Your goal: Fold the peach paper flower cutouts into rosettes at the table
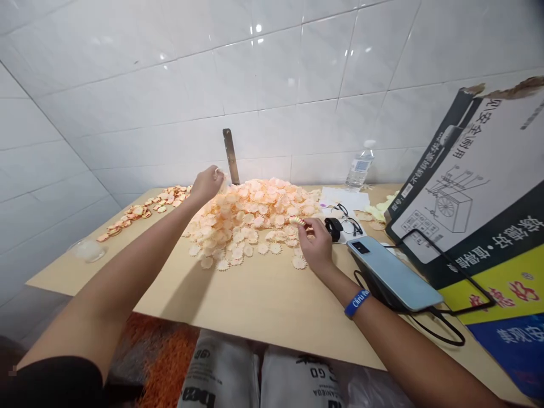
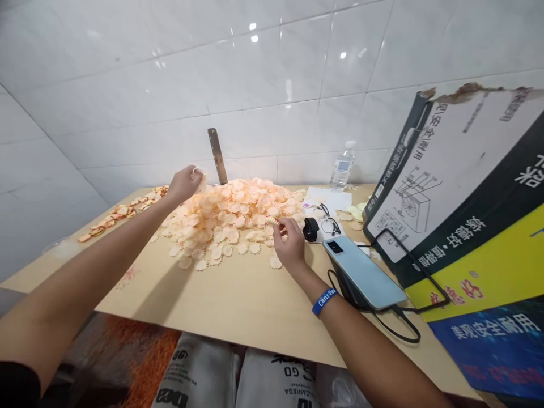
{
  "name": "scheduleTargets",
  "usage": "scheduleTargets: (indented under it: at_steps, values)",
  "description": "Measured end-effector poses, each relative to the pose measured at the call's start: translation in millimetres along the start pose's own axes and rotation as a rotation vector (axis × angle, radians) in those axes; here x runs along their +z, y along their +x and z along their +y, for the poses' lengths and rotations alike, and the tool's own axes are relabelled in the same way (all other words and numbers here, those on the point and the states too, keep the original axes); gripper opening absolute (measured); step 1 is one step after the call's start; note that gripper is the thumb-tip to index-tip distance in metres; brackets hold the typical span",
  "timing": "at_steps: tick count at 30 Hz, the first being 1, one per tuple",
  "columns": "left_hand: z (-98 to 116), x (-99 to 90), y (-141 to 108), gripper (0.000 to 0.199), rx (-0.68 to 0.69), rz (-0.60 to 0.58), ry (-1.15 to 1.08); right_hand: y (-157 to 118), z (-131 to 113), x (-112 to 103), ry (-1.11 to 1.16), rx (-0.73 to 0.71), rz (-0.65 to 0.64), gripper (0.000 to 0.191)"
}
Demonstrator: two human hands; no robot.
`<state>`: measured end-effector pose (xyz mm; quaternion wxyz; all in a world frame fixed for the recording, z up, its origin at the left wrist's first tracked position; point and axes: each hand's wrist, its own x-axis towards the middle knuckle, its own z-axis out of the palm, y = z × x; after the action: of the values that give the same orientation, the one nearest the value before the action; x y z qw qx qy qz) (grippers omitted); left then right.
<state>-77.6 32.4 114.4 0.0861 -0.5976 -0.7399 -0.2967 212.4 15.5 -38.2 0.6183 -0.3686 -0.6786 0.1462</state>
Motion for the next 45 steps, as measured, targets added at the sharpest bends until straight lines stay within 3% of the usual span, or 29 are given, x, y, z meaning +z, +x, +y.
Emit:
scheduleTargets:
  at_steps: [4, 8, 10, 12, 14, 16, 18, 22, 26, 29, 33, 36, 37, 39, 41, 42, 45]
  values:
    - [-40.1, 10.7, 0.1, 0.036, -0.198, -0.091, 0.013, -1.4, -0.3, 0.8, -0.010, -0.013, -0.029, 0.009]
    - [-53.2, 16.5, -28.7, 0.066, -0.304, -0.134, 0.018, -3.0, -1.0, 0.3, -0.039, -0.067, -0.008, 0.008]
    - [-49.4, 13.4, -57.5, 0.075, -0.253, -0.092, 0.058, -4.3, -1.6, 0.7, -0.050, -0.116, 0.000, 0.006]
    - [-42.5, 12.0, -97.2, 0.074, -0.046, -0.082, 0.128, -5.9, -1.7, 1.9, -0.050, -0.156, -0.001, 0.005]
    - [-36.3, 16.1, -140.2, 0.073, 0.123, -0.226, 0.175, -7.4, -1.4, 3.8, -0.044, -0.177, -0.005, 0.004]
    - [-33.5, 25.2, -174.2, 0.078, 0.204, -0.371, 0.202, -9.0, -0.9, 5.9, -0.036, -0.176, -0.010, 0.004]
    - [-34.5, 36.1, -190.5, 0.069, 0.215, -0.396, 0.220, -10.8, -0.4, 7.8, -0.028, -0.161, -0.022, 0.004]
    - [-42.5, 51.1, -178.9, 0.029, 0.214, -0.420, 0.182, -13.7, 0.6, 9.5, -0.025, -0.131, -0.060, 0.006]
    - [-45.1, 44.8, -142.7, 0.019, 0.196, -0.386, 0.164, -14.0, 2.6, 9.9, -0.029, -0.123, -0.054, 0.007]
    - [-38.7, 23.2, -95.7, 0.024, 0.162, -0.245, 0.161, -13.3, 4.7, 11.3, -0.032, -0.102, -0.048, 0.008]
    - [-27.3, -3.3, -17.3, 0.027, 0.062, 0.035, 0.092, -12.8, 6.7, 12.9, -0.018, -0.070, -0.075, 0.010]
    - [-22.5, 2.5, 14.2, 0.025, -0.051, -0.087, 0.065, -11.6, 5.9, 11.7, -0.009, -0.050, -0.080, 0.010]
    - [-20.2, 9.9, 14.6, 0.026, -0.086, -0.094, 0.064, -11.1, 5.1, 11.0, -0.008, -0.038, -0.076, 0.010]
    - [-11.6, 29.8, -0.6, 0.029, -0.084, 0.023, 0.031, -10.1, 3.1, 9.5, -0.005, -0.013, -0.071, 0.009]
    - [2.9, 51.9, -32.8, 0.031, 0.080, 0.182, -0.067, -9.3, 1.4, 8.7, -0.001, 0.019, -0.065, 0.009]
    - [11.5, 62.1, -52.7, 0.031, 0.232, 0.141, -0.123, -9.0, 1.0, 8.7, 0.004, 0.039, -0.057, 0.010]
    - [35.2, 86.3, -109.9, 0.026, 0.580, -0.205, -0.170, -7.8, 1.9, 9.4, 0.033, 0.111, -0.012, 0.013]
